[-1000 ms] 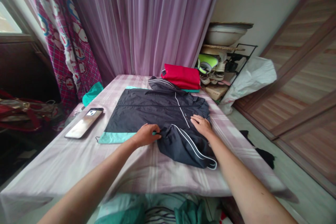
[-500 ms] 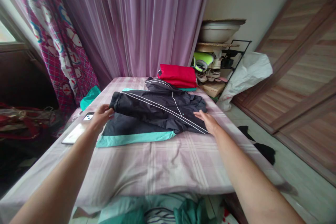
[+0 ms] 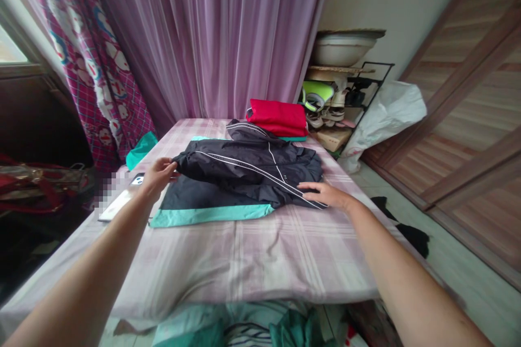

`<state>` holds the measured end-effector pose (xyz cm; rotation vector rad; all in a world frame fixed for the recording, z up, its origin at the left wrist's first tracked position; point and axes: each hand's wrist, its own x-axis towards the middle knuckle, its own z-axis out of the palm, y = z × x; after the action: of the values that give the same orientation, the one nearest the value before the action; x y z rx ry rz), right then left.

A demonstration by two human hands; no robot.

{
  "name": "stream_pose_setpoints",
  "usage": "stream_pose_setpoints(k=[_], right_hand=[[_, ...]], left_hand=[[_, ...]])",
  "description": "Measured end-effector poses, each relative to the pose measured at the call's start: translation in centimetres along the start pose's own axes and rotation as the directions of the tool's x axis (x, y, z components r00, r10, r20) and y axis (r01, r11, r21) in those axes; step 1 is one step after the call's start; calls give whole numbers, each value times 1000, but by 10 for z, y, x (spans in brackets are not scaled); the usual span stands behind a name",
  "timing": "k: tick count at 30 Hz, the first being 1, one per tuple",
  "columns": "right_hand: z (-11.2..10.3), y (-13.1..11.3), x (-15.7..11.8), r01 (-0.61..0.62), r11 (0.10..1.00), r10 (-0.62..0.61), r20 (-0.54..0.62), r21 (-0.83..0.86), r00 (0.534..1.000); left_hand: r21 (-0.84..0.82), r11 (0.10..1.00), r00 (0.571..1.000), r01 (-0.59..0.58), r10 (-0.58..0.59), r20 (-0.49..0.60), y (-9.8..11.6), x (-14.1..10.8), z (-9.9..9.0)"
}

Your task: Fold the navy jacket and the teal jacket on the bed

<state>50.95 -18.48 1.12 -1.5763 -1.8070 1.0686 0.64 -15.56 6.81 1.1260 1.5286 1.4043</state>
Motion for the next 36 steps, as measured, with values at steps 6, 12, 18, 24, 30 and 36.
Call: stream_pose_setpoints(k=[6, 12, 18, 24, 30, 36], right_hand=[[9, 4, -7, 55, 985, -65, -59, -163, 996], [18, -5, 4, 93, 984, -121, -187, -150, 975], [31, -61, 43, 105, 981, -149, -285, -165, 947], [44, -128, 72, 306, 943, -332, -403, -129, 853], [47, -195, 91, 510, 855, -472, -274, 88, 838], [25, -196, 89, 379, 911, -330, -260, 166, 907]], left_hand=[[1, 998, 997, -70, 70, -21, 37, 9, 23], [37, 967, 967, -252, 250, 47, 69, 10, 55], [-47, 950, 939, -308, 312, 143, 91, 13, 84], [-87, 914, 864, -396, 404, 300, 103, 10, 95], [-132, 875, 694, -466, 454, 559, 108, -13, 109], [-175, 916, 753, -360, 396, 525, 85, -17, 111]])
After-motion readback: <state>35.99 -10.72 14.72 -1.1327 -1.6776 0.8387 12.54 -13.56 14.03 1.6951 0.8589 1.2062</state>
